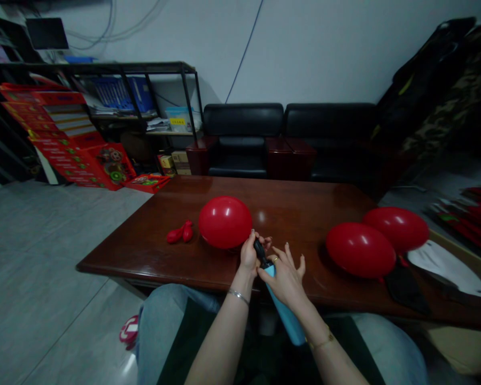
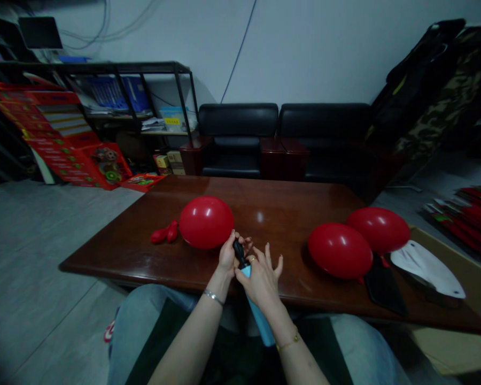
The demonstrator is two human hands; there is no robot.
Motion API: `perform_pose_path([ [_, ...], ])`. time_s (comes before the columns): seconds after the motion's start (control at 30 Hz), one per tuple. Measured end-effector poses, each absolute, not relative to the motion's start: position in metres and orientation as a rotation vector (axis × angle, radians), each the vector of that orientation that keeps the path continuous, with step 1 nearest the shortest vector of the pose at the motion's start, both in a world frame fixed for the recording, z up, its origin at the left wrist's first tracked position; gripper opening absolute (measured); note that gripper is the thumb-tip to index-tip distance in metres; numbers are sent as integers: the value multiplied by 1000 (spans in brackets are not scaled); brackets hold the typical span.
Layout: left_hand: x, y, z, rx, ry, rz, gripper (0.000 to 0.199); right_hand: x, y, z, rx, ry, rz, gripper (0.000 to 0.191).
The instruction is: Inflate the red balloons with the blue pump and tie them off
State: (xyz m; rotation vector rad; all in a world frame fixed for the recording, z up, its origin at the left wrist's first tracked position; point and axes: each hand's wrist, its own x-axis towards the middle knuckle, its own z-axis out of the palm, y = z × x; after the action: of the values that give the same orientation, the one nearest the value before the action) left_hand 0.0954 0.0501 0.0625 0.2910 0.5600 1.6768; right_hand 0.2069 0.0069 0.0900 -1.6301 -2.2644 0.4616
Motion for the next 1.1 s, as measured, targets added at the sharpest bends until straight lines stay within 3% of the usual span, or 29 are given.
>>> perform_pose_path([
  [0.27, 95, 50, 60, 299, 578, 1691, 29, 205, 4, 88, -1612, -2271, 431, 32],
  [0.47, 93, 50, 63, 262, 594, 1703, 31, 210, 3, 87, -1659, -2281, 456, 46],
  [0.67, 92, 49, 64, 264, 597, 1678, 31, 209, 2, 89, -1596, -2267, 484, 37],
  [1.1, 93, 50, 62, 264, 736, 1676, 36, 208, 0, 92, -1625, -2320, 384, 41],
])
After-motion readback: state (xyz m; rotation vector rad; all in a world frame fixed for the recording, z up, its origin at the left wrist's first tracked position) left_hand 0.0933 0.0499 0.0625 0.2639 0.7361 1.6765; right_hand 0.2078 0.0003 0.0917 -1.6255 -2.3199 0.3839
